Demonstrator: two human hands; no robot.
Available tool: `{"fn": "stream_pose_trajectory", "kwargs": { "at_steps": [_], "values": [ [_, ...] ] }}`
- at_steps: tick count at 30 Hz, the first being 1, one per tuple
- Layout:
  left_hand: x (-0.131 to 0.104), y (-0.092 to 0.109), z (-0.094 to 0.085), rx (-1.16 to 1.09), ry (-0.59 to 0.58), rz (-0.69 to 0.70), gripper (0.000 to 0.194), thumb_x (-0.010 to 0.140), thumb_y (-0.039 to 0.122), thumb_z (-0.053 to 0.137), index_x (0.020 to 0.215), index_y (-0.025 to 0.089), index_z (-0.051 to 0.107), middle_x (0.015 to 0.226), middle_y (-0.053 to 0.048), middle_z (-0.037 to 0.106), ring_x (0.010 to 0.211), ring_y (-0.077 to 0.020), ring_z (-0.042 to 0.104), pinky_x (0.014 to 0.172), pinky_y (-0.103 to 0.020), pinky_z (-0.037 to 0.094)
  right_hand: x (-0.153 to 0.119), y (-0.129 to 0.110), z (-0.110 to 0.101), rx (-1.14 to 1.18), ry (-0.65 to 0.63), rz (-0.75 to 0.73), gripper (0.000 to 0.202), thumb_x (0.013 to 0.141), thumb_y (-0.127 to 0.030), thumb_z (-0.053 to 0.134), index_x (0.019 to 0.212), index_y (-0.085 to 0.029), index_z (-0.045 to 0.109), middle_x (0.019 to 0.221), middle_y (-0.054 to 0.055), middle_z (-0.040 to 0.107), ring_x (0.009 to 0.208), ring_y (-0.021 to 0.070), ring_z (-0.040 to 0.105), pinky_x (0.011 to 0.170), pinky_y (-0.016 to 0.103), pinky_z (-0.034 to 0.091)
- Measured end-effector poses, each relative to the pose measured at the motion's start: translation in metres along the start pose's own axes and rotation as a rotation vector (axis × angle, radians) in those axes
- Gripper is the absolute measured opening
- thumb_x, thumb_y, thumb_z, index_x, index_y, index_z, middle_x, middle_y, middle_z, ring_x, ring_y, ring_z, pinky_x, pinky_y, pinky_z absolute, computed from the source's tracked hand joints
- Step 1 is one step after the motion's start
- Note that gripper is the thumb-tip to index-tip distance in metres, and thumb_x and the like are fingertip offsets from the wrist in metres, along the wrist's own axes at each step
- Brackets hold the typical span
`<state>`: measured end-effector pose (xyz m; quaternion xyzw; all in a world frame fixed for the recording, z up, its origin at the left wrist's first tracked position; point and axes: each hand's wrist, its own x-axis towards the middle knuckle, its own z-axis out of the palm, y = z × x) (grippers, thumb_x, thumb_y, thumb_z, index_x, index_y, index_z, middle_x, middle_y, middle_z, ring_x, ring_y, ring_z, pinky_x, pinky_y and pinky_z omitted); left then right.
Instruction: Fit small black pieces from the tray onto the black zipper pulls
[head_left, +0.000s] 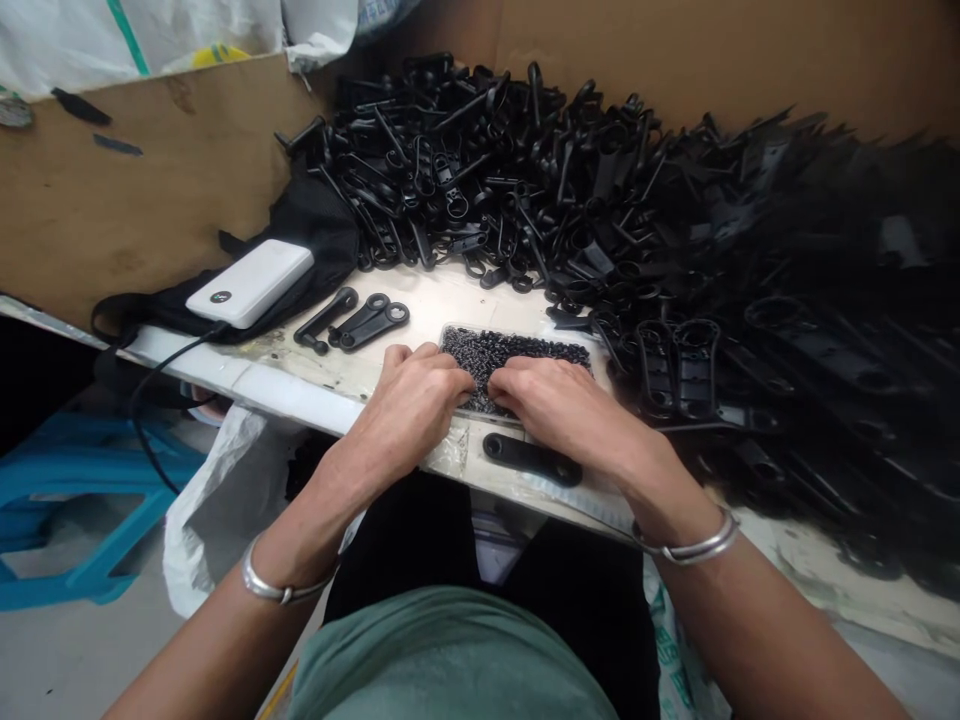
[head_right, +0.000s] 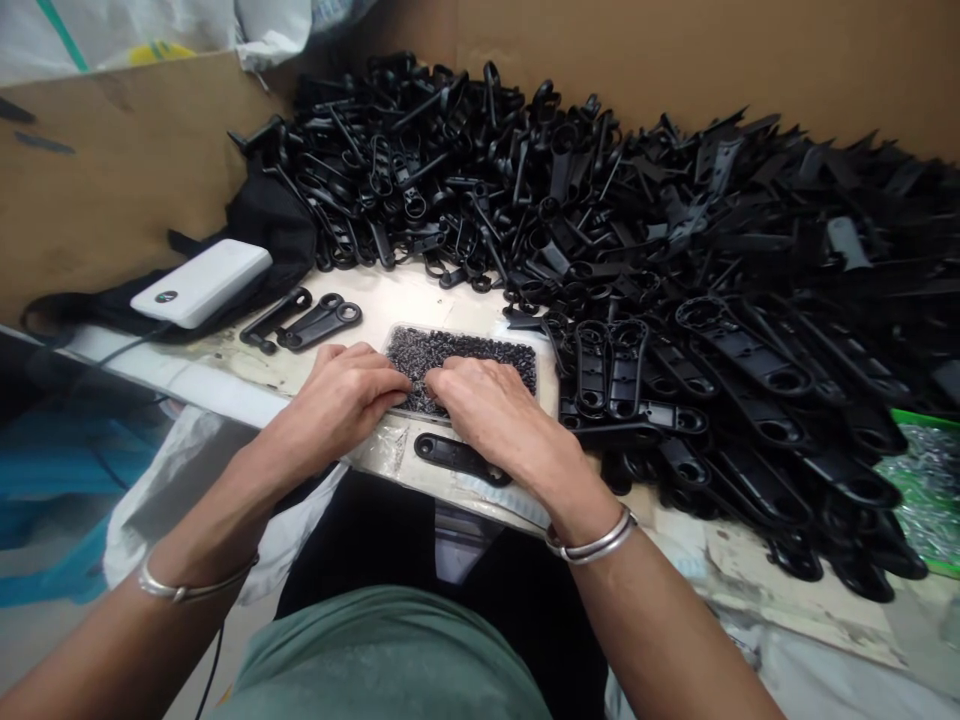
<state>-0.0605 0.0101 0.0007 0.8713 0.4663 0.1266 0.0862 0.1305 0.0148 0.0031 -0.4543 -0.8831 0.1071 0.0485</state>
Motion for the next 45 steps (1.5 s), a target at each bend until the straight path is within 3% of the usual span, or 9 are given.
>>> {"fn": "stream_pose_trajectory", "kwargs": {
  "at_steps": [4, 8, 10, 13, 17, 25, 32, 41, 45],
  "values": [
    [-0.002, -0.001, -0.001, -0.015, 0.017, -0.005, 0.022, 0.09, 0.015, 0.051, 0.084, 0.017, 0.072, 0.078, -0.005, 0.067, 0.085, -0.0219, 0.056, 0.079, -0.039, 0.033, 0.001, 0.0, -0.002, 0.195, 0.118, 0.029, 0.017, 0.09, -0.014, 0.049, 0.082, -0.019, 0.063, 0.08, 0.001, 0.063, 0.074, 0.0133, 0.055, 0.067, 0.026, 0.037],
    [0.0, 0.004, -0.001, -0.143, 0.16, 0.019, 0.014, 0.088, 0.019, 0.058, 0.092, 0.019, 0.072, 0.084, -0.004, 0.07, 0.084, -0.0203, 0.058, 0.08, -0.037, 0.039, 0.004, 0.0, -0.005, 0.613, 0.28, 0.151, 0.009, 0.086, -0.018, 0.058, 0.081, -0.019, 0.065, 0.073, -0.002, 0.063, 0.067, 0.0112, 0.057, 0.064, 0.025, 0.042],
    [0.003, 0.01, 0.0, -0.229, 0.268, 0.035, 0.012, 0.085, 0.018, 0.063, 0.094, 0.018, 0.072, 0.086, -0.004, 0.072, 0.082, -0.0189, 0.06, 0.078, -0.034, 0.042, 0.005, 0.001, -0.006, 0.91, 0.292, 0.264, 0.005, 0.081, -0.023, 0.065, 0.081, -0.018, 0.064, 0.065, -0.003, 0.059, 0.054, 0.0092, 0.053, 0.053, 0.023, 0.041],
    [0.009, 0.018, 0.003, -0.392, 0.391, 0.004, 0.013, 0.083, 0.016, 0.065, 0.092, 0.02, 0.073, 0.082, -0.001, 0.073, 0.076, -0.0162, 0.063, 0.074, -0.029, 0.047, 0.006, 0.003, -0.006, 1.265, 0.261, 0.337, 0.019, 0.075, -0.028, 0.073, 0.084, -0.016, 0.061, 0.06, -0.005, 0.056, 0.046, 0.0069, 0.048, 0.044, 0.021, 0.038],
    [0.015, 0.021, 0.006, -0.66, 0.411, -0.109, 0.013, 0.082, 0.016, 0.064, 0.088, 0.022, 0.074, 0.085, 0.001, 0.075, 0.079, -0.0148, 0.067, 0.074, -0.025, 0.05, 0.005, 0.005, -0.007, 1.463, 0.214, 0.331, 0.028, 0.07, -0.031, 0.078, 0.082, -0.014, 0.06, 0.059, -0.004, 0.057, 0.047, 0.0061, 0.05, 0.046, 0.019, 0.04],
    [0.016, 0.017, 0.005, -0.727, 0.387, -0.148, 0.008, 0.079, 0.018, 0.065, 0.079, 0.017, 0.073, 0.077, 0.001, 0.073, 0.073, -0.0143, 0.066, 0.073, -0.025, 0.05, 0.002, 0.0, -0.012, 1.566, 0.164, 0.357, 0.027, 0.066, -0.025, 0.081, 0.082, -0.013, 0.064, 0.069, 0.0, 0.062, 0.061, 0.0083, 0.058, 0.053, 0.02, 0.049],
    [0.013, 0.015, 0.003, -0.709, 0.355, -0.101, 0.007, 0.079, 0.021, 0.067, 0.078, 0.016, 0.072, 0.075, 0.001, 0.072, 0.071, -0.0129, 0.064, 0.069, -0.023, 0.047, 0.003, 0.0, -0.01, 1.596, 0.134, 0.377, 0.024, 0.066, -0.023, 0.08, 0.08, -0.012, 0.064, 0.062, -0.003, 0.06, 0.053, 0.0065, 0.055, 0.052, 0.019, 0.049],
    [0.012, 0.013, 0.005, -0.635, 0.266, -0.085, 0.017, 0.088, 0.028, 0.058, 0.078, 0.016, 0.066, 0.07, 0.003, 0.065, 0.064, -0.0109, 0.056, 0.06, -0.023, 0.04, 0.002, -0.016, -0.011, 1.182, 0.391, 0.332, 0.011, 0.076, -0.021, 0.07, 0.081, -0.014, 0.063, 0.059, -0.003, 0.061, 0.051, 0.0085, 0.059, 0.052, 0.022, 0.051],
    [0.01, 0.008, 0.004, -0.397, 0.179, -0.065, 0.022, 0.092, 0.026, 0.052, 0.077, 0.015, 0.064, 0.07, 0.0, 0.063, 0.067, -0.0137, 0.055, 0.064, -0.027, 0.038, 0.0, -0.016, -0.01, 1.14, 0.443, 0.31, 0.009, 0.076, -0.018, 0.069, 0.082, -0.014, 0.064, 0.066, -0.003, 0.063, 0.055, 0.0082, 0.061, 0.055, 0.021, 0.053]
  ]
}}
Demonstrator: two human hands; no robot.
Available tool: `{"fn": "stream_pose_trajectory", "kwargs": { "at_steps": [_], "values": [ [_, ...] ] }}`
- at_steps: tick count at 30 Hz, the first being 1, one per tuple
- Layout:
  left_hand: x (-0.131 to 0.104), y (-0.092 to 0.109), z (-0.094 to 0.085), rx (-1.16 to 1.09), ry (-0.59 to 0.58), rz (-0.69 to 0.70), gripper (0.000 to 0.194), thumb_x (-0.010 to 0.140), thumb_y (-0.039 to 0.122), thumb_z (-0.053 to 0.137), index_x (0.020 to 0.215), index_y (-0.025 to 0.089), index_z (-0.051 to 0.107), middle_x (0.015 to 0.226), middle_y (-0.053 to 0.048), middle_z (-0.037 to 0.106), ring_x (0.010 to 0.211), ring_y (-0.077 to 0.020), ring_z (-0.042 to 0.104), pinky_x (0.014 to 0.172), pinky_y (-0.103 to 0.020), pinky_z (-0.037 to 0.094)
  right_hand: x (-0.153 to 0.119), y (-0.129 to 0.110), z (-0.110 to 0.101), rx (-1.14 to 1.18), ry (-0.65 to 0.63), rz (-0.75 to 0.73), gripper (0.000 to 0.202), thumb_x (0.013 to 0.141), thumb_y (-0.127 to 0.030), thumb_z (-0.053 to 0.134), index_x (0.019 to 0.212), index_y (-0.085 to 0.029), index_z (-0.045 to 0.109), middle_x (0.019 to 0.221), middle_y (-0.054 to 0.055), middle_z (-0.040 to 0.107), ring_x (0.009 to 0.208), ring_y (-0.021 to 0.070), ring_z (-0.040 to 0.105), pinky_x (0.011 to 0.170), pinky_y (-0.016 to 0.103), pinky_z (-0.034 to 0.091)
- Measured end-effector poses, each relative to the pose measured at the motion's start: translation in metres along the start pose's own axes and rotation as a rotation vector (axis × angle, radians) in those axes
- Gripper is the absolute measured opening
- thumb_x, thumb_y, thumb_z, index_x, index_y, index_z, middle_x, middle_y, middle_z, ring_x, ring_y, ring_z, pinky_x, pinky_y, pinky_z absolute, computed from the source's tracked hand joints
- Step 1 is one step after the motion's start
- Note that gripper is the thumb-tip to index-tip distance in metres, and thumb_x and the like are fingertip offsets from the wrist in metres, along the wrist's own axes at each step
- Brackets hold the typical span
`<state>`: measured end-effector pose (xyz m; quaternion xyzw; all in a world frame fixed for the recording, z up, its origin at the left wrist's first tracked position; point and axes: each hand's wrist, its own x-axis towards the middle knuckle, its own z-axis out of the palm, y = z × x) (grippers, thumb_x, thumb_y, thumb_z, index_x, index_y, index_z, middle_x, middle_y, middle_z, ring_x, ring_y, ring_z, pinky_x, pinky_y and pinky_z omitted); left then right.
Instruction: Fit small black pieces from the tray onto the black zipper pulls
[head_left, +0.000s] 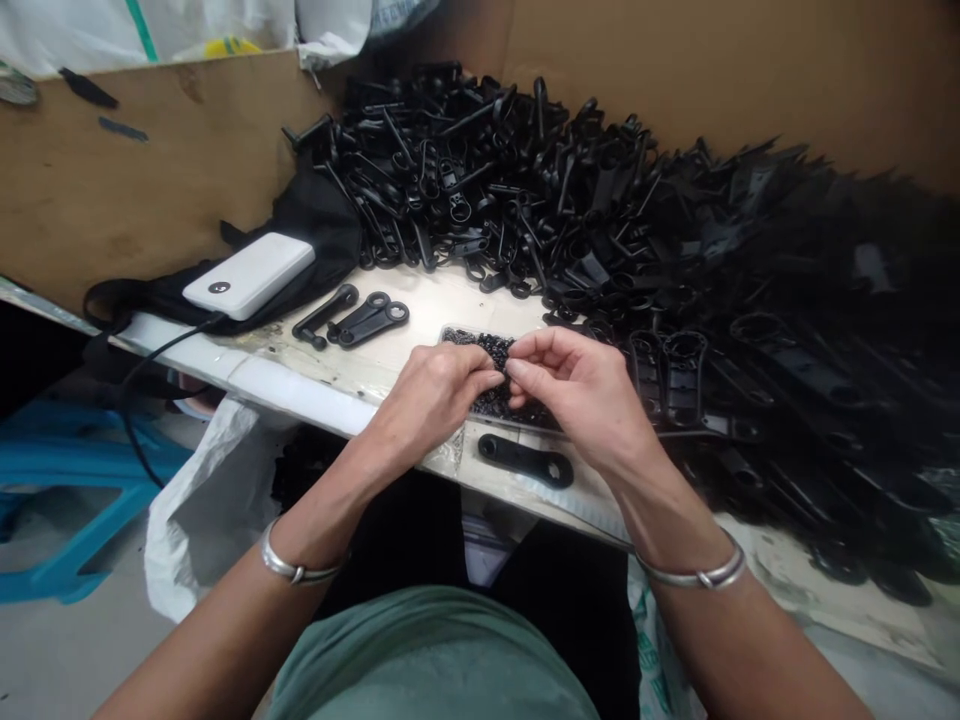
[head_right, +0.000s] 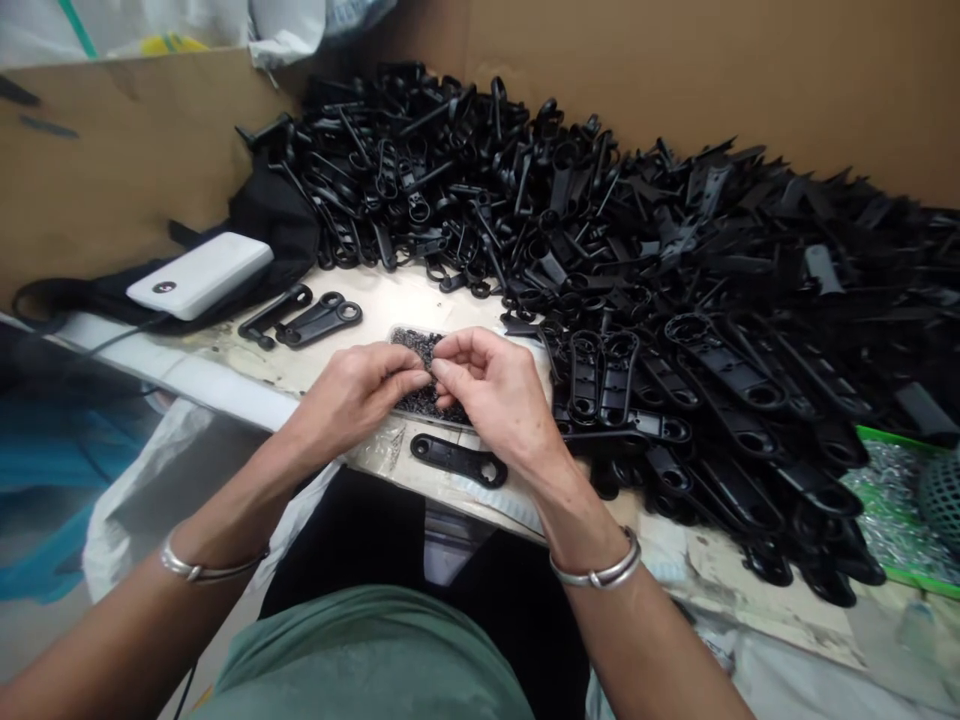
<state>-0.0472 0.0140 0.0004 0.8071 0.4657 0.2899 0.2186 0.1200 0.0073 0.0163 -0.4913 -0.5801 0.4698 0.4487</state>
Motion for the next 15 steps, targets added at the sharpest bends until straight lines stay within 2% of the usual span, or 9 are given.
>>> {"fn": "stream_pose_trajectory", "kwargs": {
  "at_steps": [4, 7, 10, 13, 15],
  "values": [
    [-0.005, -0.002, 0.0, 0.235, 0.008, 0.059, 0.017, 0.092, 0.024, 0.053, 0.087, 0.016, 0.067, 0.085, -0.005, 0.069, 0.084, -0.0204, 0.059, 0.08, -0.037, 0.039, -0.002, 0.005, -0.009, -0.025, 0.051, 0.028, 0.013, 0.074, -0.022, 0.072, 0.083, -0.015, 0.065, 0.069, -0.002, 0.065, 0.055, 0.0091, 0.061, 0.055, 0.022, 0.053],
    [-0.009, 0.005, 0.005, 0.156, 0.133, 0.141, 0.013, 0.09, 0.024, 0.058, 0.097, 0.019, 0.068, 0.097, -0.005, 0.072, 0.091, -0.0198, 0.062, 0.084, -0.036, 0.04, -0.005, 0.006, -0.012, 0.018, 0.043, 0.082, 0.018, 0.073, -0.027, 0.074, 0.082, -0.015, 0.065, 0.065, -0.002, 0.063, 0.053, 0.0094, 0.059, 0.052, 0.022, 0.051],
    [-0.01, 0.014, 0.011, 0.033, 0.259, 0.208, 0.009, 0.087, 0.018, 0.061, 0.089, 0.019, 0.069, 0.086, -0.001, 0.074, 0.08, -0.0157, 0.064, 0.08, -0.031, 0.045, -0.01, 0.005, -0.01, 0.105, 0.003, 0.118, 0.022, 0.071, -0.03, 0.077, 0.081, -0.015, 0.065, 0.062, -0.002, 0.062, 0.052, 0.0093, 0.058, 0.051, 0.022, 0.049],
    [-0.01, 0.019, 0.014, -0.044, 0.328, 0.185, 0.01, 0.085, 0.013, 0.062, 0.082, 0.019, 0.07, 0.08, 0.001, 0.074, 0.075, -0.014, 0.065, 0.078, -0.028, 0.047, -0.013, 0.002, -0.012, 0.151, -0.05, 0.149, 0.021, 0.073, -0.032, 0.075, 0.082, -0.016, 0.064, 0.061, -0.002, 0.063, 0.051, 0.0099, 0.058, 0.052, 0.022, 0.049],
    [-0.011, 0.019, 0.013, -0.065, 0.33, 0.162, 0.009, 0.085, 0.014, 0.062, 0.083, 0.018, 0.07, 0.081, 0.0, 0.074, 0.075, -0.0143, 0.065, 0.076, -0.028, 0.048, -0.012, 0.0, -0.02, 0.038, -0.053, 0.144, 0.02, 0.076, -0.033, 0.072, 0.084, -0.017, 0.065, 0.063, 0.0, 0.065, 0.052, 0.0116, 0.059, 0.052, 0.025, 0.049]
  ]
}}
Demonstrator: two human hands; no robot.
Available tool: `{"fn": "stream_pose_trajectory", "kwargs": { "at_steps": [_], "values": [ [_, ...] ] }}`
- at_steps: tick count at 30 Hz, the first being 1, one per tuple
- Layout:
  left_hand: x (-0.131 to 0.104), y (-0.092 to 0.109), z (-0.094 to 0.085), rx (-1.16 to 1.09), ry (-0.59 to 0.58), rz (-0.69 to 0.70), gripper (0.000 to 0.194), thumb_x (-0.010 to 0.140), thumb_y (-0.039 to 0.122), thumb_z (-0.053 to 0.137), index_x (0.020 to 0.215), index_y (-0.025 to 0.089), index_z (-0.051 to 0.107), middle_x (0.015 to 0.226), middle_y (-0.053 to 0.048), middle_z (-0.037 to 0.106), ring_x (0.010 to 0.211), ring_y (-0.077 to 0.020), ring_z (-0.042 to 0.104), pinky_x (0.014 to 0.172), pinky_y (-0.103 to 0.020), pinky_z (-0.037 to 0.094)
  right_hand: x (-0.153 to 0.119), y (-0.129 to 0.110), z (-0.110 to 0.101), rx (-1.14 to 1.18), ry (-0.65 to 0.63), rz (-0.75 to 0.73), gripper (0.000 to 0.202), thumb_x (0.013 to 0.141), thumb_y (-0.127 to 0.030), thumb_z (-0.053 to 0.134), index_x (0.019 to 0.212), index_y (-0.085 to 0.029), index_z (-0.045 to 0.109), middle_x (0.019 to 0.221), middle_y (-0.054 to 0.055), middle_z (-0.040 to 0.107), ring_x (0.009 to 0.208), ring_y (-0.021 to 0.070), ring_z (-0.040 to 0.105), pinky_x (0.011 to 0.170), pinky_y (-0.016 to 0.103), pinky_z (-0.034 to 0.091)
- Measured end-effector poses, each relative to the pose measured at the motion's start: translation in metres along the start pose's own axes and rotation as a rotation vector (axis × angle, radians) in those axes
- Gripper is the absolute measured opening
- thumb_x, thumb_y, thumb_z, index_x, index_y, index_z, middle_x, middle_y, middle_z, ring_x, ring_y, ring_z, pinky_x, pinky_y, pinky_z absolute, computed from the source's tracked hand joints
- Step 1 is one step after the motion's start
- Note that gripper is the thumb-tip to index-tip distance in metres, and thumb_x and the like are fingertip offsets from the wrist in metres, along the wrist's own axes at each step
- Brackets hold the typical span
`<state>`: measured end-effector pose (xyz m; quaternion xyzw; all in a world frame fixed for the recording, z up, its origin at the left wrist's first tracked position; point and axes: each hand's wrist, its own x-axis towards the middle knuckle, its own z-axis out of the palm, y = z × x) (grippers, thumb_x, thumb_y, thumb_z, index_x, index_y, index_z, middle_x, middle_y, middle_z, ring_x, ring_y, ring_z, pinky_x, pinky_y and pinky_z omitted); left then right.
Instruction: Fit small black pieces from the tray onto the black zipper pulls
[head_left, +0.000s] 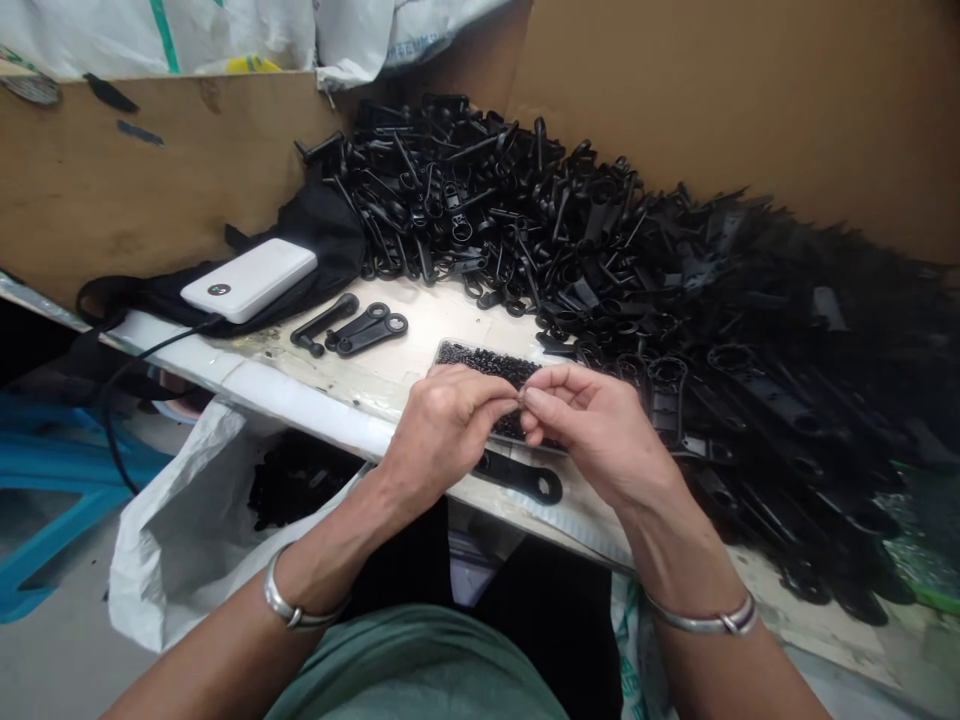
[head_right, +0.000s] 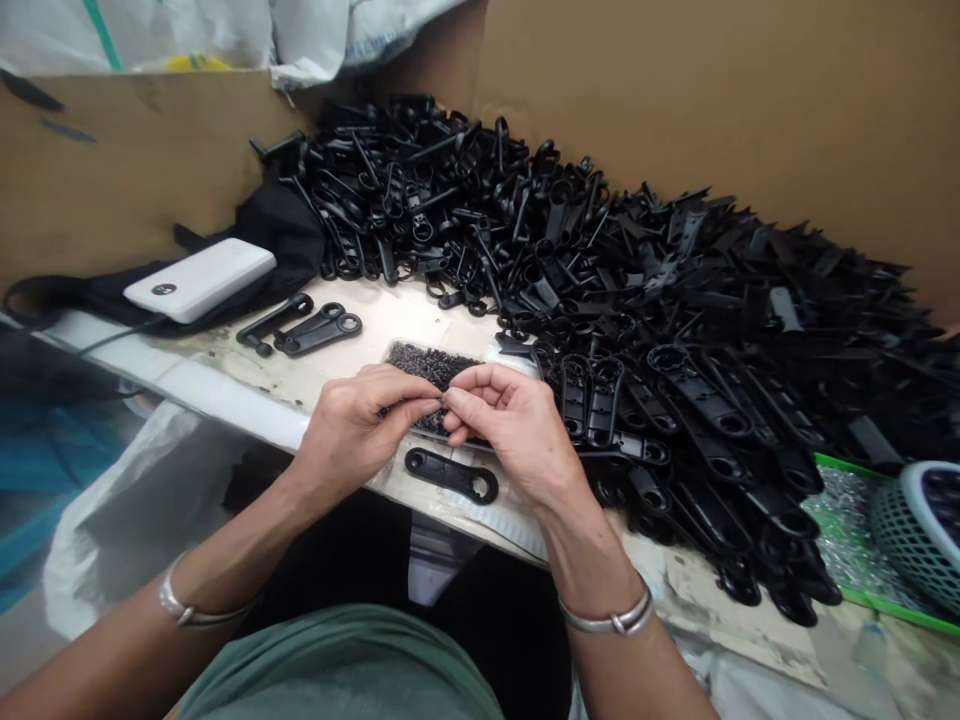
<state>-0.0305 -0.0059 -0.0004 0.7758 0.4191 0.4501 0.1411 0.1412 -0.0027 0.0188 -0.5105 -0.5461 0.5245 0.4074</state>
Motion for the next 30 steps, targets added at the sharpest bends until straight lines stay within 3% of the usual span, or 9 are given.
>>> {"fn": "stream_pose_trajectory", "kwargs": {
  "at_steps": [4, 7, 9, 12, 18, 21, 24, 26, 30],
  "values": [
    [-0.004, -0.003, -0.006, -0.041, -0.021, -0.048, 0.009, 0.085, 0.015, 0.062, 0.084, 0.018, 0.07, 0.082, -0.001, 0.074, 0.075, -0.0145, 0.065, 0.073, -0.028, 0.051, 0.004, -0.003, -0.022, -0.74, 0.187, -0.194, 0.012, 0.083, -0.028, 0.063, 0.09, -0.021, 0.069, 0.084, 0.005, 0.07, 0.074, 0.0201, 0.065, 0.067, 0.034, 0.05],
    [-0.008, -0.005, -0.008, -0.062, -0.04, -0.081, 0.01, 0.086, 0.015, 0.061, 0.086, 0.019, 0.07, 0.083, -0.002, 0.073, 0.076, -0.0149, 0.065, 0.073, -0.028, 0.052, 0.008, -0.001, -0.024, -1.282, 0.105, -0.243, 0.018, 0.087, -0.025, 0.057, 0.1, -0.024, 0.069, 0.099, 0.006, 0.069, 0.088, 0.0225, 0.064, 0.073, 0.034, 0.046],
    [-0.01, -0.006, -0.007, -0.073, -0.065, -0.093, 0.011, 0.087, 0.016, 0.059, 0.088, 0.019, 0.07, 0.085, -0.002, 0.073, 0.079, -0.0154, 0.065, 0.075, -0.029, 0.052, 0.01, 0.002, -0.018, -1.458, 0.019, -0.209, 0.021, 0.089, -0.026, 0.054, 0.106, -0.024, 0.067, 0.101, 0.006, 0.067, 0.085, 0.0209, 0.064, 0.065, 0.03, 0.043],
    [-0.013, -0.008, -0.007, -0.091, -0.107, -0.116, 0.013, 0.089, 0.017, 0.057, 0.09, 0.018, 0.07, 0.087, -0.003, 0.073, 0.081, -0.0161, 0.064, 0.076, -0.029, 0.051, 0.012, 0.006, -0.008, -1.537, 0.003, -0.185, 0.019, 0.091, -0.024, 0.049, 0.1, -0.022, 0.066, 0.097, 0.008, 0.066, 0.079, 0.0192, 0.063, 0.057, 0.028, 0.037],
    [-0.016, -0.007, -0.011, -0.246, -0.109, -0.26, 0.013, 0.087, 0.019, 0.059, 0.092, 0.019, 0.071, 0.089, -0.001, 0.074, 0.081, -0.015, 0.067, 0.077, -0.026, 0.052, 0.013, 0.009, -0.005, -1.492, 0.036, -0.19, 0.02, 0.091, -0.021, 0.046, 0.088, -0.019, 0.065, 0.089, 0.01, 0.067, 0.076, 0.0218, 0.064, 0.053, 0.028, 0.033],
    [-0.017, -0.006, -0.011, -0.361, -0.093, -0.367, 0.01, 0.084, 0.021, 0.063, 0.089, 0.02, 0.072, 0.086, 0.0, 0.075, 0.079, -0.0155, 0.068, 0.076, -0.026, 0.053, 0.012, 0.009, -0.009, -1.41, 0.057, -0.199, 0.021, 0.091, -0.019, 0.046, 0.092, -0.02, 0.067, 0.093, 0.009, 0.069, 0.081, 0.0229, 0.065, 0.057, 0.029, 0.038],
    [-0.016, -0.003, -0.01, -0.495, -0.078, -0.448, 0.009, 0.081, 0.021, 0.067, 0.087, 0.019, 0.073, 0.085, -0.001, 0.075, 0.079, -0.0162, 0.068, 0.076, -0.026, 0.054, 0.008, 0.008, -0.012, -1.3, 0.099, -0.228, 0.022, 0.091, -0.018, 0.049, 0.1, -0.022, 0.068, 0.102, 0.005, 0.071, 0.091, 0.0217, 0.066, 0.07, 0.031, 0.047],
    [-0.015, 0.0, -0.009, -0.624, -0.058, -0.506, 0.009, 0.078, 0.019, 0.069, 0.085, 0.018, 0.074, 0.084, -0.001, 0.075, 0.08, -0.0157, 0.068, 0.075, -0.025, 0.054, 0.004, 0.006, -0.012, -1.061, 0.146, -0.218, 0.018, 0.089, -0.02, 0.054, 0.098, -0.022, 0.07, 0.098, 0.004, 0.072, 0.089, 0.0187, 0.067, 0.077, 0.03, 0.05],
    [-0.013, 0.007, -0.006, -0.874, -0.019, -0.656, 0.01, 0.074, 0.017, 0.073, 0.083, 0.017, 0.075, 0.083, -0.002, 0.075, 0.079, -0.0132, 0.067, 0.075, -0.022, 0.053, -0.011, 0.003, -0.006, -0.138, 0.159, -0.022, 0.017, 0.073, -0.029, 0.075, 0.086, -0.019, 0.071, 0.078, 0.003, 0.072, 0.067, 0.0159, 0.068, 0.064, 0.027, 0.056]
  ]
}}
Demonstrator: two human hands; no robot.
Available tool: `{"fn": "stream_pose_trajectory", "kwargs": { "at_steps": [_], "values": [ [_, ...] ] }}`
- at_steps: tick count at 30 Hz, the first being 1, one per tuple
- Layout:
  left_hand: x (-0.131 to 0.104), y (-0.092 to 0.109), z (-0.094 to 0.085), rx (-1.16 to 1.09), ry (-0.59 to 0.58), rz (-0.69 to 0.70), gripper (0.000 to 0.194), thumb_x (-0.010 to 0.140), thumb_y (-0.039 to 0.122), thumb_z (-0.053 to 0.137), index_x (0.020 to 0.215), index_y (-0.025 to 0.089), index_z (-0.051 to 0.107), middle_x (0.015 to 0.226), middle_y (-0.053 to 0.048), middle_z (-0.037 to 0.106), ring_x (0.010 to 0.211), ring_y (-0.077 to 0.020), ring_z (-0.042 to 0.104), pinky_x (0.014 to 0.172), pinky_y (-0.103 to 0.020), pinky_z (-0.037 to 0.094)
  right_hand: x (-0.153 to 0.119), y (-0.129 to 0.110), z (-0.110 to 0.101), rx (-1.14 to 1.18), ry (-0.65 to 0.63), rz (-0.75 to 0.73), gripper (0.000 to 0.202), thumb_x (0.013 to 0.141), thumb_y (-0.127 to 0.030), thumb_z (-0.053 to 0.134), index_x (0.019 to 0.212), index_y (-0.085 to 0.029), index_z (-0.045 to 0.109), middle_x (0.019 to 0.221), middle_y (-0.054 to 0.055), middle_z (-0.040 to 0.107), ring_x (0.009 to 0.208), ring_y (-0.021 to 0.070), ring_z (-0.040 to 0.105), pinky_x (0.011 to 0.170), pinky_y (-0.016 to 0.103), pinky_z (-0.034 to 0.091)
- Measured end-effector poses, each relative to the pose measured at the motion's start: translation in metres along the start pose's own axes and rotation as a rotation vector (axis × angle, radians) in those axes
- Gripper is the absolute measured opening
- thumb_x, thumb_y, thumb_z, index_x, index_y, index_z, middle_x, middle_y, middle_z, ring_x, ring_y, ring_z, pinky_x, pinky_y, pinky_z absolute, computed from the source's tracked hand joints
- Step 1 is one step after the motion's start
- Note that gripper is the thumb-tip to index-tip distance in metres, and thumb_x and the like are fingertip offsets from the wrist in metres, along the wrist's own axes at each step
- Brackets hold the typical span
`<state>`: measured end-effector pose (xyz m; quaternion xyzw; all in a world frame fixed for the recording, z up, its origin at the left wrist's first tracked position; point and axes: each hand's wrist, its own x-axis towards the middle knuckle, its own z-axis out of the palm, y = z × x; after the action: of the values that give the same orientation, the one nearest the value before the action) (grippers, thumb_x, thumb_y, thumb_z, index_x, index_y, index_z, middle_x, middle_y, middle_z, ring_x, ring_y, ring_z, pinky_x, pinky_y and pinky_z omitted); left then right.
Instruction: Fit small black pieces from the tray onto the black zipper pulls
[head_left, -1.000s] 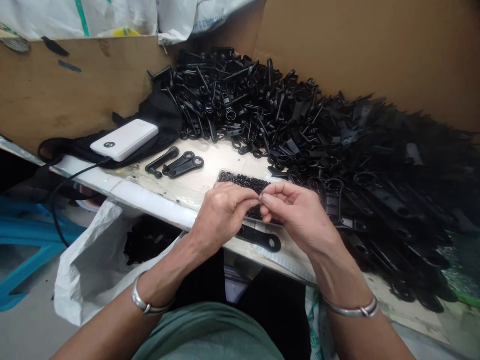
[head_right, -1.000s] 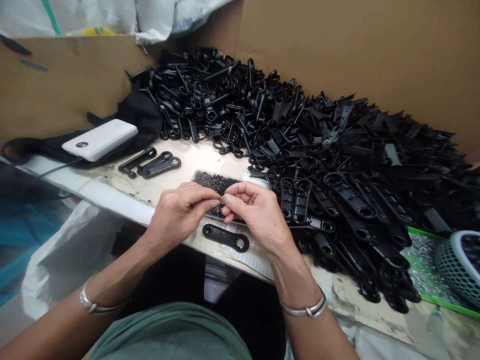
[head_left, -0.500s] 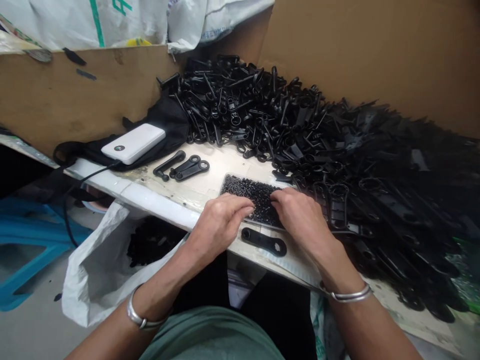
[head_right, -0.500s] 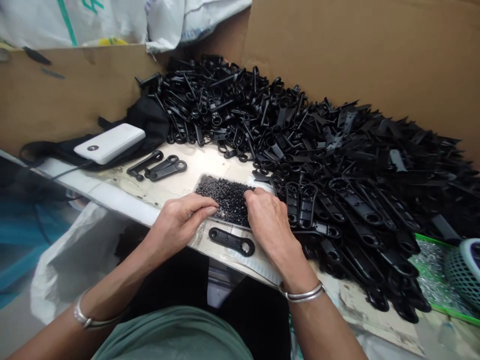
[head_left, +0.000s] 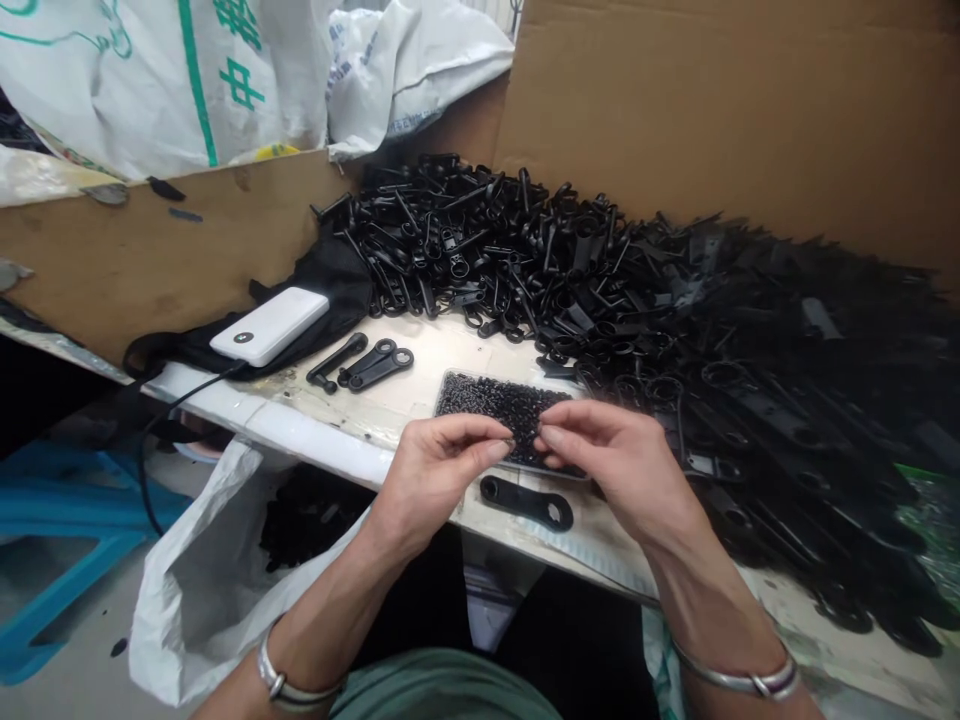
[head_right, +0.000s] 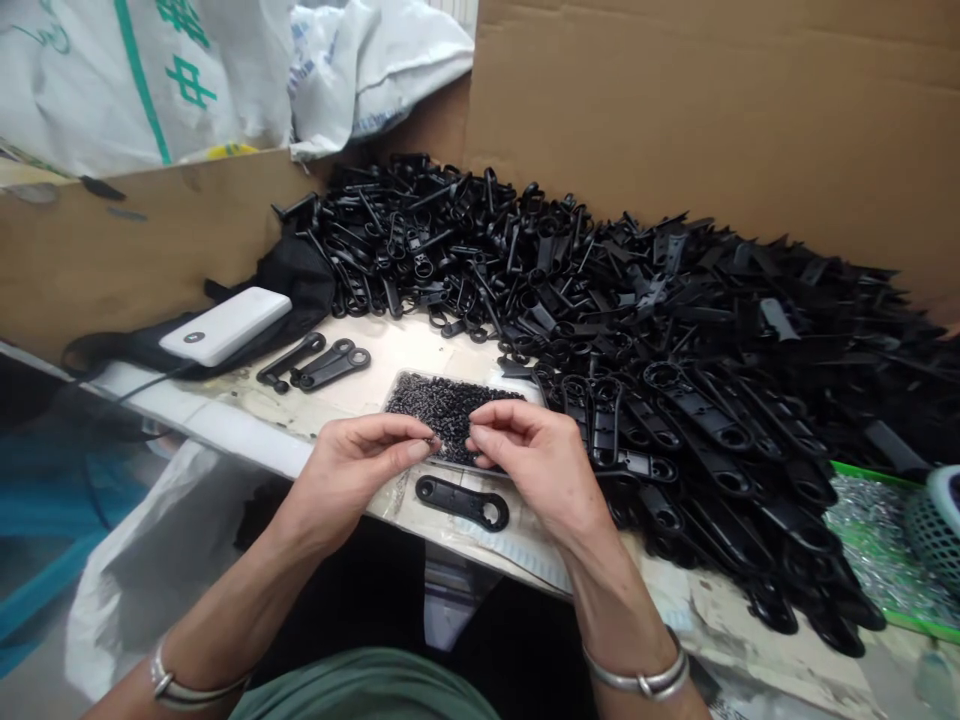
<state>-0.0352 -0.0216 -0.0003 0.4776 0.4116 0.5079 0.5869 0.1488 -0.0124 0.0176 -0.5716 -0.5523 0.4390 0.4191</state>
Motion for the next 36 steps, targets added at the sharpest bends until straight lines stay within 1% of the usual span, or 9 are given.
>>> {"fn": "stream_pose_trajectory", "kwargs": {
  "at_steps": [3, 6, 9, 16, 21, 24, 29, 32, 36],
  "values": [
    [-0.002, 0.001, 0.007, -0.133, 0.029, -0.081, 0.011, 0.071, 0.017, 0.076, 0.081, 0.016, 0.075, 0.082, -0.003, 0.074, 0.078, -0.0119, 0.066, 0.076, -0.02, 0.052, -0.013, -0.002, 0.008, 0.419, -0.054, 0.123, 0.023, 0.064, -0.027, 0.083, 0.082, -0.017, 0.072, 0.072, 0.002, 0.072, 0.065, 0.0139, 0.069, 0.064, 0.023, 0.058],
    [-0.004, 0.0, 0.011, -0.222, 0.036, -0.111, 0.013, 0.068, 0.015, 0.078, 0.081, 0.015, 0.074, 0.079, -0.003, 0.074, 0.075, -0.0112, 0.066, 0.075, -0.02, 0.051, -0.021, -0.002, 0.014, 0.567, -0.066, 0.166, 0.021, 0.062, -0.022, 0.084, 0.08, -0.016, 0.073, 0.073, 0.003, 0.073, 0.068, 0.0134, 0.07, 0.067, 0.021, 0.059],
    [-0.005, -0.001, 0.012, -0.266, 0.026, -0.128, 0.013, 0.069, 0.015, 0.078, 0.081, 0.014, 0.073, 0.077, -0.003, 0.073, 0.073, -0.0116, 0.066, 0.074, -0.021, 0.052, -0.026, 0.001, 0.016, 0.589, -0.047, 0.156, 0.021, 0.063, -0.021, 0.084, 0.082, -0.017, 0.074, 0.076, 0.004, 0.075, 0.072, 0.0141, 0.071, 0.071, 0.02, 0.059],
    [-0.006, -0.004, 0.015, -0.313, 0.016, -0.151, 0.014, 0.069, 0.013, 0.078, 0.082, 0.012, 0.073, 0.077, -0.005, 0.074, 0.073, -0.0125, 0.067, 0.075, -0.023, 0.052, -0.031, 0.005, 0.011, 0.51, -0.051, 0.154, 0.026, 0.066, -0.023, 0.083, 0.09, -0.016, 0.076, 0.082, 0.008, 0.076, 0.074, 0.0155, 0.072, 0.075, 0.021, 0.058],
    [-0.008, -0.005, 0.019, -0.31, 0.054, -0.15, 0.014, 0.071, 0.014, 0.076, 0.084, 0.012, 0.072, 0.081, -0.007, 0.075, 0.076, -0.0134, 0.068, 0.077, -0.023, 0.053, -0.03, 0.009, 0.014, 0.524, -0.011, 0.144, 0.024, 0.065, -0.023, 0.083, 0.087, -0.017, 0.075, 0.078, 0.006, 0.076, 0.07, 0.0134, 0.071, 0.072, 0.02, 0.058],
    [-0.008, -0.005, 0.021, -0.32, 0.039, -0.137, 0.012, 0.072, 0.013, 0.075, 0.084, 0.012, 0.072, 0.084, -0.007, 0.076, 0.079, -0.0128, 0.069, 0.079, -0.022, 0.053, -0.029, 0.013, 0.018, 0.515, 0.06, 0.073, 0.021, 0.066, -0.023, 0.083, 0.085, -0.019, 0.074, 0.077, 0.001, 0.075, 0.067, 0.0102, 0.069, 0.068, 0.017, 0.057],
    [-0.008, -0.003, 0.024, -0.332, 0.033, -0.143, 0.009, 0.073, 0.011, 0.074, 0.083, 0.012, 0.072, 0.078, -0.004, 0.075, 0.074, -0.0094, 0.067, 0.074, -0.017, 0.051, -0.029, 0.016, 0.026, 0.41, 0.163, -0.061, 0.014, 0.07, -0.022, 0.079, 0.083, -0.024, 0.074, 0.08, -0.003, 0.074, 0.073, 0.0104, 0.07, 0.07, 0.018, 0.057],
    [-0.008, -0.002, 0.024, -0.329, 0.031, -0.147, 0.009, 0.074, 0.011, 0.073, 0.082, 0.013, 0.073, 0.078, -0.003, 0.074, 0.072, -0.0083, 0.066, 0.073, -0.016, 0.051, -0.029, 0.013, 0.027, 0.151, 0.23, -0.181, 0.01, 0.075, -0.019, 0.074, 0.084, -0.023, 0.073, 0.083, -0.002, 0.073, 0.073, 0.0105, 0.069, 0.069, 0.018, 0.058],
    [-0.007, -0.003, 0.024, -0.299, 0.056, -0.158, 0.01, 0.072, 0.012, 0.074, 0.083, 0.012, 0.073, 0.077, -0.003, 0.073, 0.07, -0.0078, 0.064, 0.07, -0.016, 0.049, -0.033, 0.015, 0.027, -0.339, 0.308, -0.57, 0.016, 0.083, -0.009, 0.064, 0.093, -0.018, 0.072, 0.091, 0.003, 0.071, 0.083, 0.0125, 0.067, 0.08, 0.024, 0.056]
  ]
}}
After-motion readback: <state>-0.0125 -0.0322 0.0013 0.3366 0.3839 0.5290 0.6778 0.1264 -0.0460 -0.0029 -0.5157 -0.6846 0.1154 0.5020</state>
